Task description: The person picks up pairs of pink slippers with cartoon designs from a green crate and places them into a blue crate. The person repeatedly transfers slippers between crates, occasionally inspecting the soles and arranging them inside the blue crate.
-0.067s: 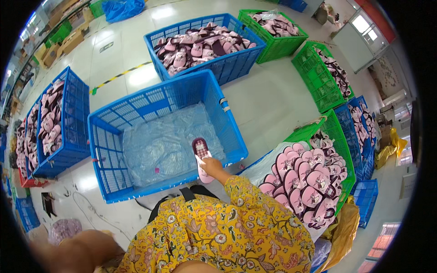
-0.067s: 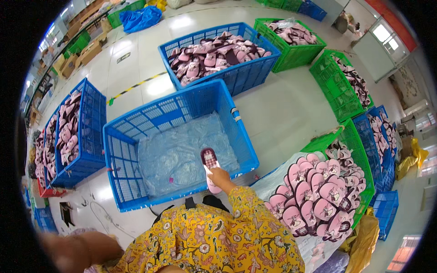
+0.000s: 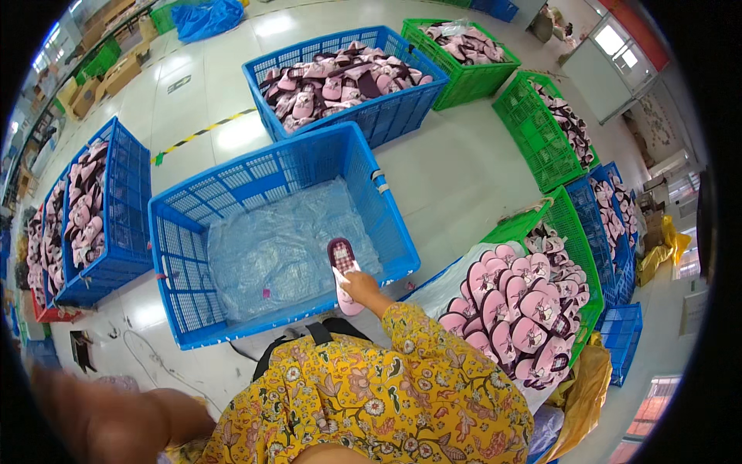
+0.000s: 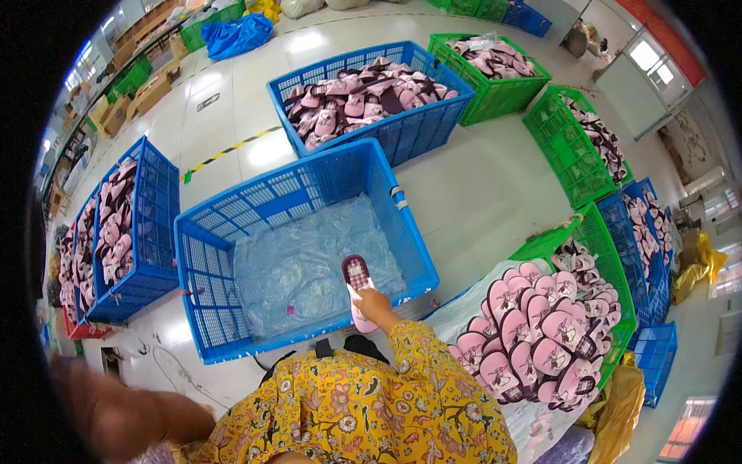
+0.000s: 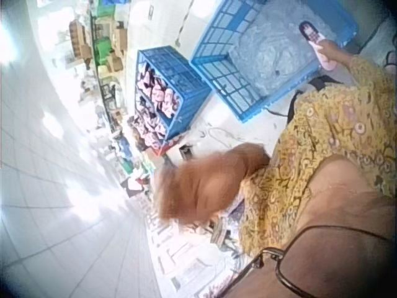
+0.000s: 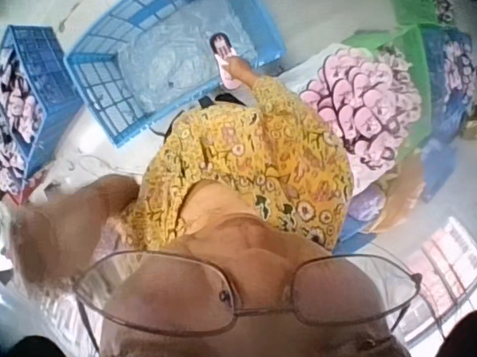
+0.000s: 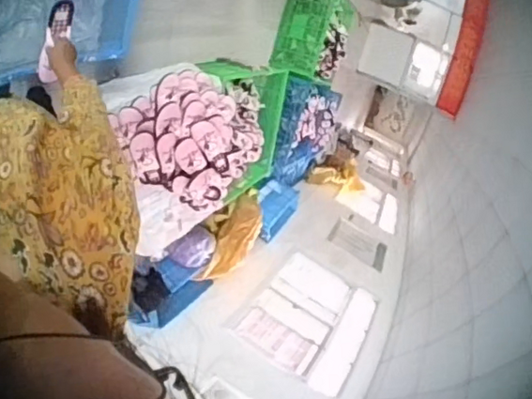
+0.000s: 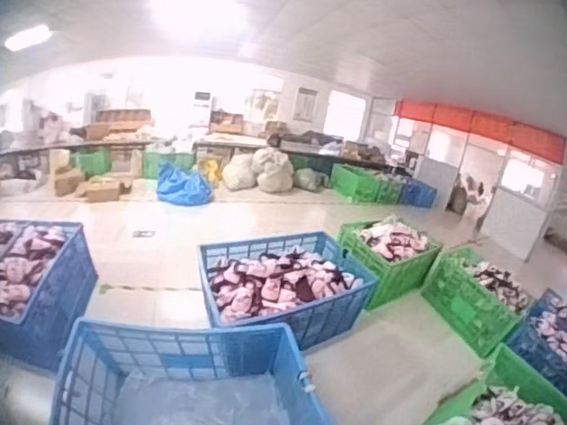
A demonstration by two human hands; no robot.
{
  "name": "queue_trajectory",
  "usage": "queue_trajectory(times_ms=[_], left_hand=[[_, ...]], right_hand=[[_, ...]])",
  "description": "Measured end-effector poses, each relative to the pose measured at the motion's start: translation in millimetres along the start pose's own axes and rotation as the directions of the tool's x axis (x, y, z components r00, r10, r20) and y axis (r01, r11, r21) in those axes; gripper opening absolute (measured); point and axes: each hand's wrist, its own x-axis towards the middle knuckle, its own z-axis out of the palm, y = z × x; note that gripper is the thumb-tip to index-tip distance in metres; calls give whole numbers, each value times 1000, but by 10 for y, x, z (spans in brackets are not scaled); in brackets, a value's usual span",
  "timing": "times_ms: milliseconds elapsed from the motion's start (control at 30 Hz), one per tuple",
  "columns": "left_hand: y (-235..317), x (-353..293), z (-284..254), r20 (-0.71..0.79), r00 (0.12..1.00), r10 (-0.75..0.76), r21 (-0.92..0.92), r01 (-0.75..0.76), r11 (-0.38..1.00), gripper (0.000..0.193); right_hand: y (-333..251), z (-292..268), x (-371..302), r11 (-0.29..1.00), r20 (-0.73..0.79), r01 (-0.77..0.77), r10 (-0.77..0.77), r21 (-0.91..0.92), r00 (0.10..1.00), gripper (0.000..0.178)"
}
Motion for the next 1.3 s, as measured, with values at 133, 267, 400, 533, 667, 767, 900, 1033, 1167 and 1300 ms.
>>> queue_trajectory(times_ms=[133, 267, 400, 533, 667, 767, 900, 1033, 1167, 1300], left_hand=[[509, -122, 1119, 460, 885, 74, -781, 363, 508, 18], [868, 19, 1103, 503, 783, 365, -813, 572, -107, 15], [943, -2, 933, 358, 789, 499, -585, 606, -539, 13], [893, -10, 784, 269, 813, 516, -419, 582, -697, 12], [804, -50, 687, 237, 820, 520, -349, 572, -743, 10], [741, -99, 642, 223, 827, 517, -290, 562, -775, 9], [621, -125, 589, 233, 833, 501, -276, 551, -788, 8], [415, -153, 567, 251, 846, 470, -300, 530, -793, 7], [217, -231, 518, 275, 856, 438, -334, 512, -791, 7], [-16, -257, 583, 340, 832, 439, -382, 548, -744, 7]], right_hand=[[331, -35, -198, 997, -71, -74, 75, 22, 995, 33], [6, -150, -249, 981, 4, -196, 196, -4, 981, 39], [-67, -50, -372, 983, -43, -182, 181, -29, 983, 42], [-100, 88, -542, 985, -92, -173, 174, 20, 980, 43], [-142, 133, -669, 977, -115, -211, 210, 6, 971, 42], [-216, 96, -740, 967, -127, -255, 255, 16, 959, 41], [-248, 102, -766, 969, -148, -247, 241, -18, 959, 40], [-315, 195, -802, 970, -136, -241, 239, 3, 961, 39], [-374, 329, -792, 975, -90, -223, 221, -14, 971, 38], [-402, 383, -809, 974, -77, -227, 225, -13, 971, 38]])
